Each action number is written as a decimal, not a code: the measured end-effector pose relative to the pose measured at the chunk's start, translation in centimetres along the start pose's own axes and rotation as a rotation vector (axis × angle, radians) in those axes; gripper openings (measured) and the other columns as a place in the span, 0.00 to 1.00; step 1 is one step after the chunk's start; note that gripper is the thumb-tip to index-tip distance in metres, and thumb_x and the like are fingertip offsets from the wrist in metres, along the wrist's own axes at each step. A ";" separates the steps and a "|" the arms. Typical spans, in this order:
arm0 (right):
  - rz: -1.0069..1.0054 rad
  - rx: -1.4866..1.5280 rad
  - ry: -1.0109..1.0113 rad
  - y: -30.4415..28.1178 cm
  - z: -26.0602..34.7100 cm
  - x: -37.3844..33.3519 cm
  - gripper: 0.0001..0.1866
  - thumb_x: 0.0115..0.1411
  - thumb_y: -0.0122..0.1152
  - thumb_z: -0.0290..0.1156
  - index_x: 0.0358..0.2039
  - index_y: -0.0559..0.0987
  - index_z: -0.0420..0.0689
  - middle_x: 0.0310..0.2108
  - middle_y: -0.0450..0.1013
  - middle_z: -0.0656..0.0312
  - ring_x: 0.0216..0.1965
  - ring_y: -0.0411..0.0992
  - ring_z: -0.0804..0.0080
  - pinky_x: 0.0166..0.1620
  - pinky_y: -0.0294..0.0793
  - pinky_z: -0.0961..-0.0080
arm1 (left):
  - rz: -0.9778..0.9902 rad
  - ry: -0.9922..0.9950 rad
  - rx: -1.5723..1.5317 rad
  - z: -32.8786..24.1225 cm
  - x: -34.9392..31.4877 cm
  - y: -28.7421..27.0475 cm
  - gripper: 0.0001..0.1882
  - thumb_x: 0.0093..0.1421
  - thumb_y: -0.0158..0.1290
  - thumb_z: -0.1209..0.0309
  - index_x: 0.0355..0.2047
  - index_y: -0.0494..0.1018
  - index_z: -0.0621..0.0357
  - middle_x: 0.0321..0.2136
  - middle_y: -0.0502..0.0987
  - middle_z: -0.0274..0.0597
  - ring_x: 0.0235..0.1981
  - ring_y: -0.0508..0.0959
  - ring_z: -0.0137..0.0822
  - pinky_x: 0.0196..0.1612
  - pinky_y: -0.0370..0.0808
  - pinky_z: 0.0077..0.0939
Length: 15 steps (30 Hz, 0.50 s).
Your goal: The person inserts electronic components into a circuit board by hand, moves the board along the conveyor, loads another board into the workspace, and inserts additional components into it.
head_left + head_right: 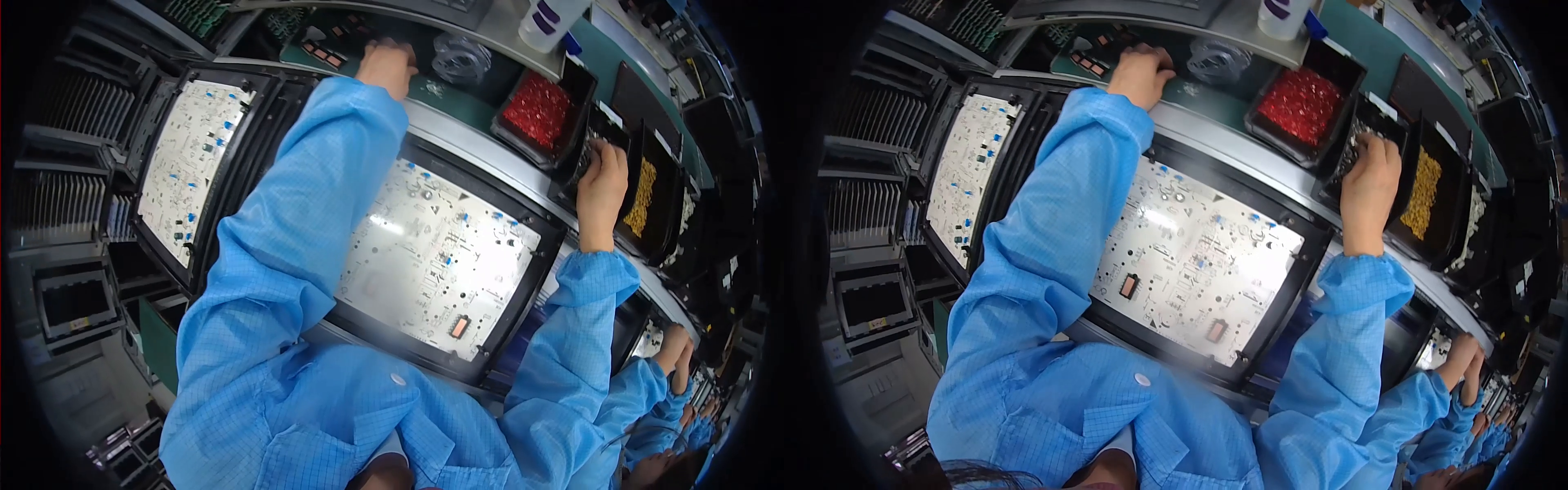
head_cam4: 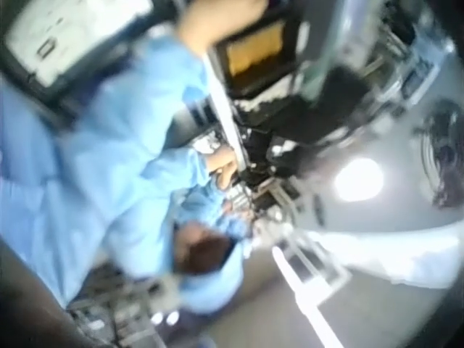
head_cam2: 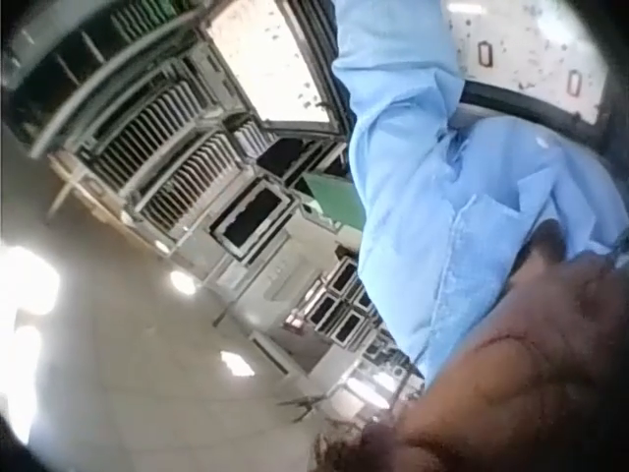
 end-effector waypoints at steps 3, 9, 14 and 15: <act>-0.126 0.191 0.027 -3.1 1.5 -0.1 0.09 0.60 0.51 0.19 0.39 0.77 0.38 0.34 0.74 0.55 0.34 0.73 0.65 0.40 0.71 0.76 | 0.071 0.022 -0.161 -0.4 0.1 -1.3 0.08 0.54 0.56 0.72 0.34 0.76 0.60 0.34 0.78 0.45 0.36 0.77 0.45 0.41 0.74 0.34; 0.187 0.915 0.553 -4.8 2.9 -7.9 0.09 0.60 0.56 0.21 0.40 0.77 0.33 0.33 0.74 0.62 0.33 0.70 0.78 0.40 0.69 0.83 | 0.332 -0.034 -0.937 -6.0 -5.4 -7.4 0.09 0.59 0.54 0.70 0.38 0.75 0.61 0.33 0.78 0.38 0.33 0.75 0.26 0.37 0.72 0.19; 0.213 1.095 0.939 -4.7 0.3 -19.0 0.10 0.61 0.55 0.21 0.43 0.75 0.34 0.34 0.73 0.61 0.35 0.71 0.77 0.41 0.71 0.82 | 0.966 -0.268 -1.463 -12.4 -14.9 -9.0 0.10 0.62 0.52 0.71 0.41 0.73 0.64 0.32 0.76 0.37 0.33 0.73 0.24 0.37 0.70 0.17; 0.142 1.284 1.079 -4.1 -0.1 -20.5 0.10 0.60 0.56 0.22 0.43 0.75 0.35 0.35 0.73 0.61 0.35 0.72 0.76 0.41 0.72 0.82 | 0.955 -0.267 -1.450 -12.2 -16.1 -9.0 0.10 0.62 0.52 0.71 0.41 0.73 0.64 0.32 0.76 0.37 0.33 0.73 0.24 0.37 0.70 0.17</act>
Point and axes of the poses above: each hand's wrist, its own x-axis towards the middle knuckle, its own y-axis out of the palm, z = x × y, the point moved 7 cm from there along x, towards the middle knuckle
